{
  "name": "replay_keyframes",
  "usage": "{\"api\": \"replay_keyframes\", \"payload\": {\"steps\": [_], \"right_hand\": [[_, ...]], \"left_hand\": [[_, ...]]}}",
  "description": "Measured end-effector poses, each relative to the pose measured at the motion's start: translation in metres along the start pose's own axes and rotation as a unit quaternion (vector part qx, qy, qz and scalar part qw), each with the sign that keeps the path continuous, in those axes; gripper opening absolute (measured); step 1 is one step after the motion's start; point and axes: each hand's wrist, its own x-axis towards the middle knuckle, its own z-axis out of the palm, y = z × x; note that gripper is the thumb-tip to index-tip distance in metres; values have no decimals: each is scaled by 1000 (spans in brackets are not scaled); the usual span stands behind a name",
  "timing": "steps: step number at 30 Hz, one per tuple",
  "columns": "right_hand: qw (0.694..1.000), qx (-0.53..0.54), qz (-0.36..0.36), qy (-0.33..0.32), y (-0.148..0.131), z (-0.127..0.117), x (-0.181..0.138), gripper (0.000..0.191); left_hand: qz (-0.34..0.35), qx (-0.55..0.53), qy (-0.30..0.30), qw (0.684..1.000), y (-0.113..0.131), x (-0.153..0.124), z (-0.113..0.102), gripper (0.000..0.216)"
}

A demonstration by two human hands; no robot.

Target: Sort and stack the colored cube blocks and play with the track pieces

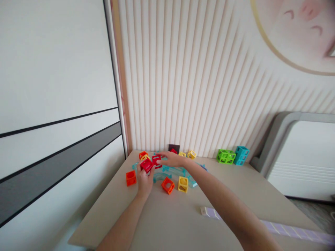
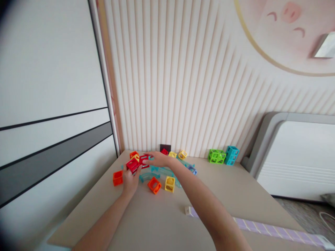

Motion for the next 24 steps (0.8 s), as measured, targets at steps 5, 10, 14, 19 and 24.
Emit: {"api": "replay_keyframes", "payload": {"steps": [5, 10, 14, 19, 24], "right_hand": [[998, -66, 19, -14, -9, 0, -16, 58], [991, -119, 56, -7, -10, -1, -27, 56], [987, -139, 78, -22, -7, -1, -39, 54], [986, -126, 97, -41, 2, 5, -52, 57], [989, -101, 100, -44, 7, 8, -61, 61]], "left_hand": [[-8, 13, -11, 1000, 0, 0, 1, 40], [14, 46, -59, 997, 2, -3, 2, 40], [22, 92, -66, 993, -2, -2, 0, 40], [62, 169, -129, 975, -5, -1, -3, 29], [66, 236, -189, 951, -1, -3, -3, 22]]}}
